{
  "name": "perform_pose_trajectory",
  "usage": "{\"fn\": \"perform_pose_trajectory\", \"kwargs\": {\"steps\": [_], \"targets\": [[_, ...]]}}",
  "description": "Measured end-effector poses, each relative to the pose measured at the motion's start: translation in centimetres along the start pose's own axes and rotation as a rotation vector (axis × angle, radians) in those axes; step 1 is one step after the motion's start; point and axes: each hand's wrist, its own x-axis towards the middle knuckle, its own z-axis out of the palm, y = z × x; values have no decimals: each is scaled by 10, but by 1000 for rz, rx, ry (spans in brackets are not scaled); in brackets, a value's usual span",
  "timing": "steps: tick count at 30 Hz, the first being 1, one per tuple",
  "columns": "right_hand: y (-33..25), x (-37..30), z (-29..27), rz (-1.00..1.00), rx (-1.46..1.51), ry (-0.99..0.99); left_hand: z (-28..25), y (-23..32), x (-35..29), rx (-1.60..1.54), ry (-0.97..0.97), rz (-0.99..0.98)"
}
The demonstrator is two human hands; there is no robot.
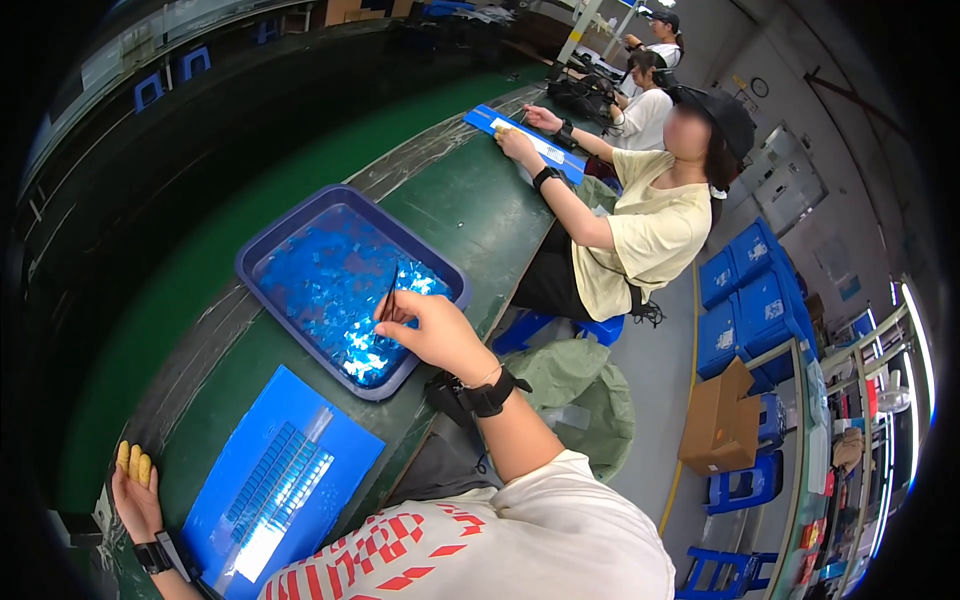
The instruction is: The person is using tweezers to carefully place small components into a plastic electronic housing.
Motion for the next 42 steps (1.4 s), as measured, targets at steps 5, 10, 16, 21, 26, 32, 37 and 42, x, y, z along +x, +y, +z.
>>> {"fn": "perform_pose_trajectory", "kwargs": {"steps": [5,10,16,21,26,32,37,42], "targets": [[-2,1,0,-20,-133,109,-7,1,-3,13,-86,-2],[-15,-4,-1,9,-157,85,6,-1,6,-36,-97,-20],[-25,-8,11,-98,-50,-133,9,2,-10,-13,29,4],[-13,-10,1,8,-114,-26,10,-4,4,-7,-72,-23],[-7,2,-5,24,-162,59,0,3,-7,16,-17,1],[11,1,-15,84,-189,251,0,1,-1,7,-78,-9],[16,2,-19,171,-52,296,5,-1,2,-16,-82,-7],[6,1,-8,150,235,30,3,0,-1,-18,-51,-11]]}}
